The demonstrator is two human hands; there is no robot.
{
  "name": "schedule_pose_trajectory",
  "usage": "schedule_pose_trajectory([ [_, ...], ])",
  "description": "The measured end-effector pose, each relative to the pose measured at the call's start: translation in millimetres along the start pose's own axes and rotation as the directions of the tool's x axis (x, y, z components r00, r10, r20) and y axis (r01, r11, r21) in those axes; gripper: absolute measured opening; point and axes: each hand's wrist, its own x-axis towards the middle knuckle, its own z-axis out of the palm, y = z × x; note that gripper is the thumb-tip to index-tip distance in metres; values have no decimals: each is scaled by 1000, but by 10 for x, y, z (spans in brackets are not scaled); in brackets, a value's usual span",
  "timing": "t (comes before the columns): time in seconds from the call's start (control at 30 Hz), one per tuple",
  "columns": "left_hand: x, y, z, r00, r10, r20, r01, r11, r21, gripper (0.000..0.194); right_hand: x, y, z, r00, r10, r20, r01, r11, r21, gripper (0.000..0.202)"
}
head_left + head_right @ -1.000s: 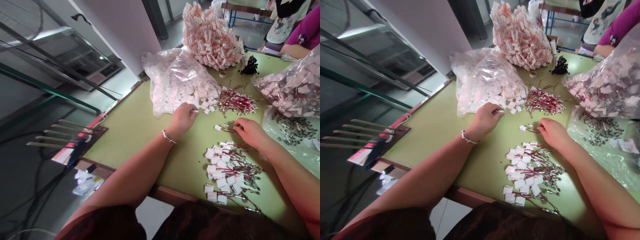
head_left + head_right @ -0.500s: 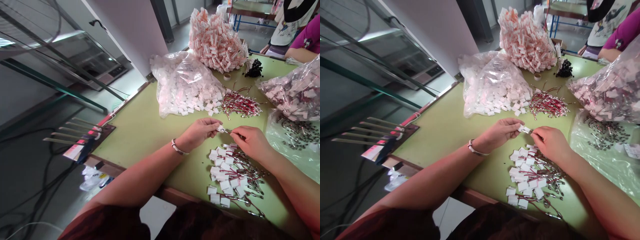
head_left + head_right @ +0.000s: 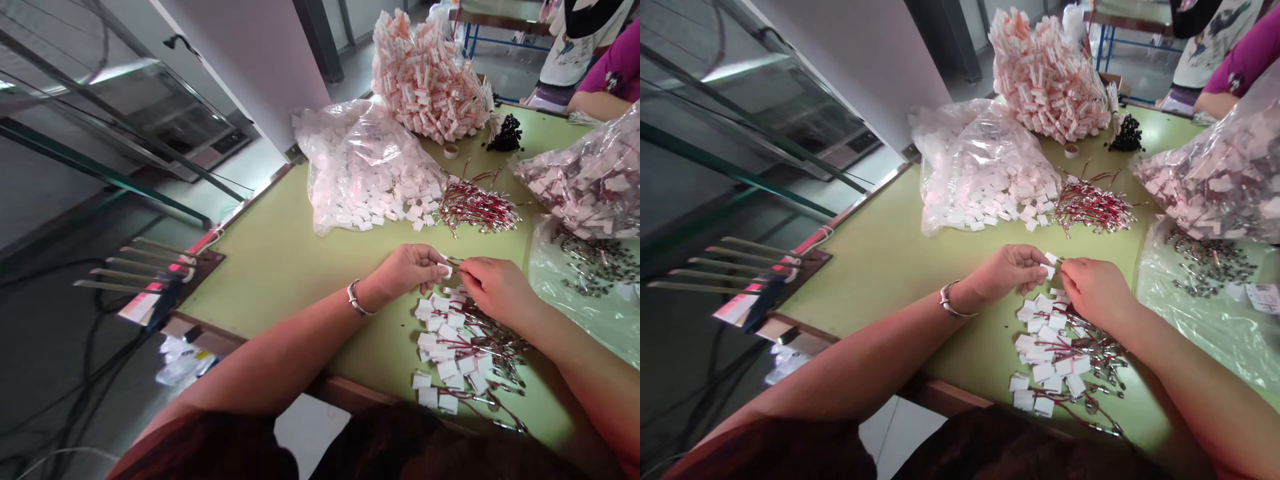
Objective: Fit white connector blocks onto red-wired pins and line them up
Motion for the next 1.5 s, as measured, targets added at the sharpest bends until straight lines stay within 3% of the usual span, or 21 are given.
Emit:
schedule_pose_trajectory([
  [0.2,-1,-75,32,991,-43,124,25,989,144,22,-21,10,15,995,-46,87,38,995,91,27],
  [0.3,32,-10,-41,984,61,168,-115,937,329,24,-27,-35,-19,987,8,160,-28,992,125,27],
  [0.33,61,17,-86,981,129,142,-177,894,412,27,-37,-65,-43,980,27,196,-57,987,152,26],
  [0.4,144,55,-196,953,300,-32,-213,745,632,34,-66,-132,-112,962,-5,272,-59,972,226,24],
  [0.47,249,56,-297,863,453,-223,-71,546,835,38,-89,-177,-200,938,-113,327,10,954,301,23],
  [0.5,302,44,-334,825,496,-269,19,453,892,39,-88,-175,-242,931,-144,335,31,947,321,25],
  [0.53,350,27,-359,814,512,-276,81,369,926,39,-76,-152,-274,934,-138,330,25,946,324,28],
  [0.6,425,-13,-371,840,494,-225,115,242,963,35,-12,-37,-293,963,-5,269,-67,964,257,30],
  [0.7,477,-53,-352,862,484,-150,85,153,985,26,129,242,-183,969,232,89,-237,970,51,20],
  [0.83,499,-82,-410,845,522,-114,10,199,980,26,226,499,54,965,236,116,-229,971,-69,9],
  [0.93,511,-103,-488,826,541,-159,9,270,963,30,222,516,128,971,202,131,-190,977,-99,10],
  [1.03,502,-115,-504,830,542,-130,-9,247,969,26,205,489,106,971,209,116,-198,975,-104,13],
  [1.23,439,-104,-416,827,556,-82,-34,196,980,21,163,425,25,953,301,29,-302,953,20,13],
  [1.33,410,-94,-377,835,548,-55,-85,227,970,19,155,397,14,952,303,47,-306,941,146,11],
  [1.37,400,-92,-360,822,566,-63,-118,277,954,18,154,395,11,950,308,53,-312,932,184,11],
  [1.43,374,-91,-316,807,574,-141,-190,478,858,17,147,391,2,949,313,50,-315,917,245,12],
  [1.5,337,-92,-257,861,456,-226,-229,743,628,19,130,367,-11,958,286,16,-279,918,283,16],
])
